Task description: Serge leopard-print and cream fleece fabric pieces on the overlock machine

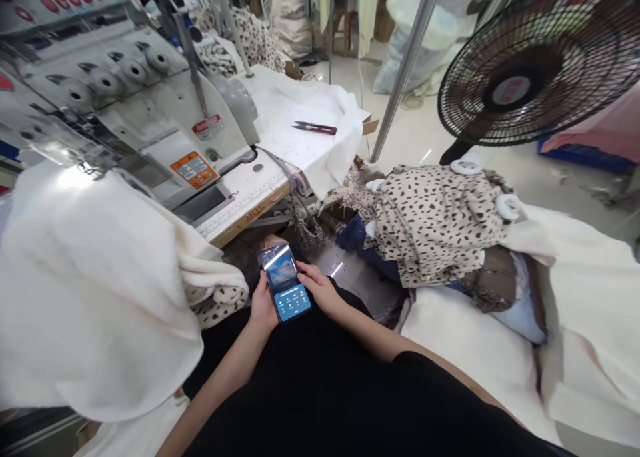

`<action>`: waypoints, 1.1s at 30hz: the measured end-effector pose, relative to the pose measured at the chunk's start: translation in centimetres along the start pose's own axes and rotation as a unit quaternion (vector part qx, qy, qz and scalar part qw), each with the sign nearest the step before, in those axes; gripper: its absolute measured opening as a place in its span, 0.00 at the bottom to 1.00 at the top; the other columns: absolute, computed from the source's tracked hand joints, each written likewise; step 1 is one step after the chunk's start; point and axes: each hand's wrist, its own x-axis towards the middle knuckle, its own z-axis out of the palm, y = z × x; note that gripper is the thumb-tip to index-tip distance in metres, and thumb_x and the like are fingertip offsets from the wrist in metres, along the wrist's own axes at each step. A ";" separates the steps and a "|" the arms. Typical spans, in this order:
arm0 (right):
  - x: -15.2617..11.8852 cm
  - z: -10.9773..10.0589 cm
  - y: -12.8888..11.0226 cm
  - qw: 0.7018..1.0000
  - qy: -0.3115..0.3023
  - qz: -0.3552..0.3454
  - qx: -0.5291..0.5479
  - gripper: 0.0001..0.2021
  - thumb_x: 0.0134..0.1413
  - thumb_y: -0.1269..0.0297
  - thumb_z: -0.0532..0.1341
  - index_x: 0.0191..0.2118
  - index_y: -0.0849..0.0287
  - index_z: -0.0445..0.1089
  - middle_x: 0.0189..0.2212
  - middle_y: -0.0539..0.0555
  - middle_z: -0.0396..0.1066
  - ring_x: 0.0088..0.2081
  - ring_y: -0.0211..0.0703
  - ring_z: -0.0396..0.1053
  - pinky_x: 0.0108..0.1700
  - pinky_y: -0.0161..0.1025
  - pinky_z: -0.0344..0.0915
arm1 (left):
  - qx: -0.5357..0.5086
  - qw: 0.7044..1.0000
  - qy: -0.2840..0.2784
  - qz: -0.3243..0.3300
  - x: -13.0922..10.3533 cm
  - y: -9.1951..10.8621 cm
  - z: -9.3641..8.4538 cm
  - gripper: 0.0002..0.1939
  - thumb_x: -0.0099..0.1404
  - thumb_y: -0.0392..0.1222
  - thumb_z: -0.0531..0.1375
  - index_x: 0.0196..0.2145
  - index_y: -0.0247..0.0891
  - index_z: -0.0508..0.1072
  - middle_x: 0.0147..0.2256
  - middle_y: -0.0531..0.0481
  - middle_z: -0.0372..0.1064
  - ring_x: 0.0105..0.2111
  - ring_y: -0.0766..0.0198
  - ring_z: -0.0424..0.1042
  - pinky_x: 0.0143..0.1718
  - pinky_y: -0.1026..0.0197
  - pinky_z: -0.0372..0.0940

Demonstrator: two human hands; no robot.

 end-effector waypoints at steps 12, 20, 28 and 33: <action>0.3 0.1 -0.1 0.999 -0.009 0.026 0.030 0.20 0.51 0.53 0.56 0.50 0.53 0.65 0.49 0.53 0.64 0.51 0.46 0.59 0.55 0.46 0.53 | 0.013 1.000 0.006 0.002 0.1 0.2 0.3 0.26 0.63 0.55 0.48 0.43 0.29 0.70 0.41 0.38 0.70 0.46 0.51 0.66 0.51 0.49 0.57; 0.3 -0.4 0.5 0.997 -0.003 0.051 0.058 0.22 0.51 0.52 0.56 0.51 0.53 0.64 0.52 0.53 0.62 0.51 0.48 0.60 0.52 0.46 0.57 | 0.017 1.000 0.002 -0.002 0.6 0.0 0.0 0.27 0.63 0.55 0.47 0.44 0.29 0.69 0.42 0.38 0.69 0.46 0.51 0.66 0.50 0.50 0.57; 0.3 -0.3 0.5 0.996 0.001 0.050 0.072 0.22 0.50 0.52 0.58 0.50 0.54 0.65 0.50 0.54 0.63 0.50 0.48 0.61 0.51 0.46 0.58 | 0.024 1.000 0.008 0.001 0.6 -0.1 0.1 0.26 0.63 0.55 0.47 0.42 0.29 0.70 0.41 0.39 0.69 0.46 0.52 0.66 0.51 0.51 0.57; 0.5 -0.4 0.3 0.996 -0.009 0.057 0.067 0.21 0.50 0.52 0.58 0.49 0.54 0.66 0.49 0.54 0.64 0.50 0.48 0.60 0.51 0.46 0.57 | 0.027 1.000 0.009 0.000 0.6 0.0 0.3 0.26 0.63 0.55 0.46 0.41 0.30 0.71 0.39 0.39 0.70 0.46 0.52 0.66 0.51 0.51 0.57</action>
